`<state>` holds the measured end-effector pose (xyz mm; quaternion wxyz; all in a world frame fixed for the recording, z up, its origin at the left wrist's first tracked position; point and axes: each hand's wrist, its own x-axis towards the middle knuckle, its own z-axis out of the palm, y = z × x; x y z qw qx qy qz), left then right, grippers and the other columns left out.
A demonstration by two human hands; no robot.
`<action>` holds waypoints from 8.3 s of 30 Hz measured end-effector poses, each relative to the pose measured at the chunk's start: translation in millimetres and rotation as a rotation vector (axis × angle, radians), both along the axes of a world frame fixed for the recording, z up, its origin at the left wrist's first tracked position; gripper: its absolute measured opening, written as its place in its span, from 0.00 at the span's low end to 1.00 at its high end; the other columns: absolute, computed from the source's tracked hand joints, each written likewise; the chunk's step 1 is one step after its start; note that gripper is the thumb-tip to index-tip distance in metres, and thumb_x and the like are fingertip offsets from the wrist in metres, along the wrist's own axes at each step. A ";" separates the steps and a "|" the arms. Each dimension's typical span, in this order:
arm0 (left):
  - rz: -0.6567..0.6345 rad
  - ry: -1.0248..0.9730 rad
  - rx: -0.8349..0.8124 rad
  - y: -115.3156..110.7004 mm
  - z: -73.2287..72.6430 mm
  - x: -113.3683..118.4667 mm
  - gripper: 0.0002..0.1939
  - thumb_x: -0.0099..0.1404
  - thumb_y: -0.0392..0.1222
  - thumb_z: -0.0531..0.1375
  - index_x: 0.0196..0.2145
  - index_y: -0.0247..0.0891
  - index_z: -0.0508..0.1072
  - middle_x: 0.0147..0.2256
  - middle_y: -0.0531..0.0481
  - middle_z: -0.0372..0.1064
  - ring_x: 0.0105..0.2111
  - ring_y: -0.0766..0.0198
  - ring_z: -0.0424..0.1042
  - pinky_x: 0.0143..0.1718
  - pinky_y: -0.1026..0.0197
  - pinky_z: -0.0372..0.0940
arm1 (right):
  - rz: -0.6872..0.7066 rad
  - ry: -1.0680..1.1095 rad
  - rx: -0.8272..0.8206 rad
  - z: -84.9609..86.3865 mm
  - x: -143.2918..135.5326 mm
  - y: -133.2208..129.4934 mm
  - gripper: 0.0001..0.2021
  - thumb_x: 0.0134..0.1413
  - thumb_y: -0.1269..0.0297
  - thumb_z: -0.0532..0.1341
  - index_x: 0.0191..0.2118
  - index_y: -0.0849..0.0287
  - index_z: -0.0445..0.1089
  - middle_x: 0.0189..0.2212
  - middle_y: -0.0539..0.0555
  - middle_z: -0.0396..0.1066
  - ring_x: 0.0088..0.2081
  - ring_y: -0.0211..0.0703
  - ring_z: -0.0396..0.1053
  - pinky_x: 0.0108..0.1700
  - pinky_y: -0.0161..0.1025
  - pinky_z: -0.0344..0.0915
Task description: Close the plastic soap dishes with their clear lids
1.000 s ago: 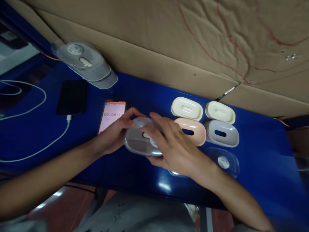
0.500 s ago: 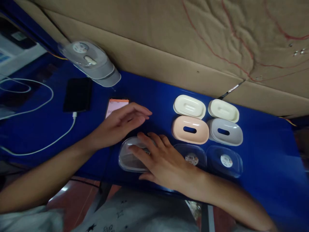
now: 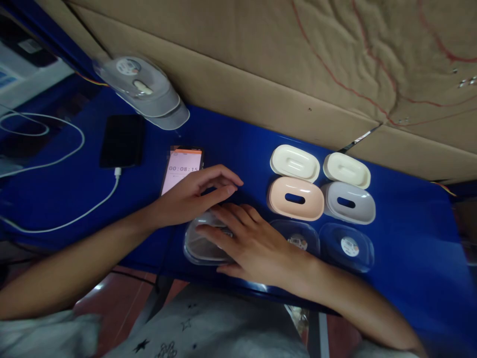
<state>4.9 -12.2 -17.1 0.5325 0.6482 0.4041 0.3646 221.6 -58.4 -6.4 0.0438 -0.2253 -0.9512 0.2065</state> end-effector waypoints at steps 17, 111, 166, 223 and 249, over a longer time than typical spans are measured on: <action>-0.075 0.037 -0.034 -0.2 -5.6 0.2 0.15 0.76 0.53 0.62 0.49 0.39 0.77 0.45 0.49 0.78 0.45 0.60 0.77 0.47 0.58 0.70 | 0.016 0.033 0.079 -10.9 -3.4 1.4 0.38 0.63 0.51 0.71 0.73 0.56 0.61 0.70 0.68 0.63 0.69 0.65 0.63 0.68 0.63 0.63; -0.201 0.801 0.863 -142.9 -27.0 91.9 0.23 0.75 0.36 0.62 0.65 0.40 0.71 0.67 0.34 0.69 0.65 0.44 0.72 0.62 0.43 0.73 | -0.369 -0.001 0.210 -2.8 130.2 -2.6 0.16 0.75 0.67 0.59 0.61 0.55 0.76 0.58 0.58 0.80 0.63 0.55 0.73 0.61 0.54 0.68; -0.316 0.677 1.105 -117.0 -37.1 93.1 0.18 0.79 0.40 0.55 0.63 0.40 0.71 0.65 0.39 0.71 0.62 0.50 0.71 0.65 0.49 0.61 | -0.394 0.045 0.065 -25.2 143.3 142.5 0.41 0.60 0.44 0.69 0.74 0.49 0.58 0.71 0.66 0.59 0.71 0.70 0.60 0.71 0.68 0.60; -0.250 0.484 0.573 -41.7 32.6 62.5 0.36 0.65 0.26 0.60 0.67 0.44 0.61 0.65 0.42 0.71 0.64 0.52 0.73 0.64 0.48 0.71 | -0.480 0.542 0.130 -8.4 141.8 -2.3 0.33 0.58 0.47 0.73 0.66 0.47 0.65 0.54 0.59 0.80 0.52 0.58 0.81 0.50 0.54 0.79; -0.174 0.448 0.429 -45.0 34.1 74.2 0.36 0.70 0.46 0.69 0.69 0.43 0.58 0.63 0.42 0.72 0.57 0.52 0.79 0.61 0.53 0.73 | -0.697 0.493 0.463 -13.0 133.8 -19.6 0.56 0.55 0.41 0.74 0.80 0.39 0.43 0.64 0.58 0.75 0.58 0.70 0.78 0.57 0.65 0.81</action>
